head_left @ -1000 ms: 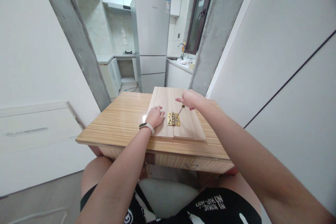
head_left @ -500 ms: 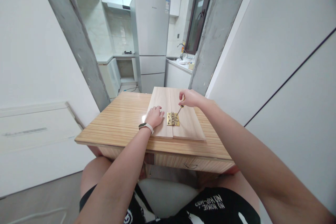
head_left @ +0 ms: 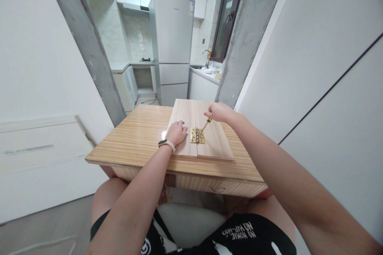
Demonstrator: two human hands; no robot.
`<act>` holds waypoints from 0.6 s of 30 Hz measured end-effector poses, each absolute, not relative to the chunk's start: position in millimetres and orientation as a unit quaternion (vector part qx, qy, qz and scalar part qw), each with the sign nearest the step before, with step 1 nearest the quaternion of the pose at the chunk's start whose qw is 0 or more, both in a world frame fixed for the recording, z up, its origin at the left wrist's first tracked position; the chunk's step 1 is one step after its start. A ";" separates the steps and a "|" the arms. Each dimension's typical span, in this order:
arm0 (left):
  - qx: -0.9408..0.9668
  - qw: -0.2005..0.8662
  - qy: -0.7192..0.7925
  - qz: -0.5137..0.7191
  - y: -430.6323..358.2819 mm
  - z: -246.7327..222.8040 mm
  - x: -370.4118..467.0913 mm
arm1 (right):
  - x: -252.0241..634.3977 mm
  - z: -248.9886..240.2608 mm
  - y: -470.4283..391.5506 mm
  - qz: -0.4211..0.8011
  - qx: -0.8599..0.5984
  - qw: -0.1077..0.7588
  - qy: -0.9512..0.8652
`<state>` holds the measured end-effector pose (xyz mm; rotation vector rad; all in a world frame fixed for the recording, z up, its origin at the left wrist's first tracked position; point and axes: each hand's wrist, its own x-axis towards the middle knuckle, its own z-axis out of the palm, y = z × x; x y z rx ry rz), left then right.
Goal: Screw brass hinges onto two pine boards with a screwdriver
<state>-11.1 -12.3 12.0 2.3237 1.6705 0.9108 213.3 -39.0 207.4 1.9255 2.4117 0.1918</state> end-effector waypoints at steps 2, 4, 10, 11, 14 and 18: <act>0.771 0.071 0.557 0.300 -12.8 12.5 -11.1 | 215.6 207.6 -38.8 0.060 0.611 0.013 0.790; 0.771 0.070 0.557 0.299 -13.0 12.6 -11.2 | 217.4 209.0 -38.5 0.035 0.604 0.006 0.796; 0.773 0.063 0.555 0.300 -11.8 11.8 -11.3 | 213.2 209.2 -42.2 0.012 0.577 -0.007 0.817; 0.773 0.061 0.556 0.299 -11.5 11.8 -11.3 | 211.4 208.5 -43.7 0.033 0.582 -0.007 0.812; 0.772 0.057 0.558 0.297 -10.8 12.1 -11.2 | 206.7 208.0 -47.2 0.080 0.616 0.006 0.784; 0.772 0.063 0.557 0.299 -10.6 12.1 -11.3 | 205.7 209.3 -46.6 0.077 0.643 0.025 0.761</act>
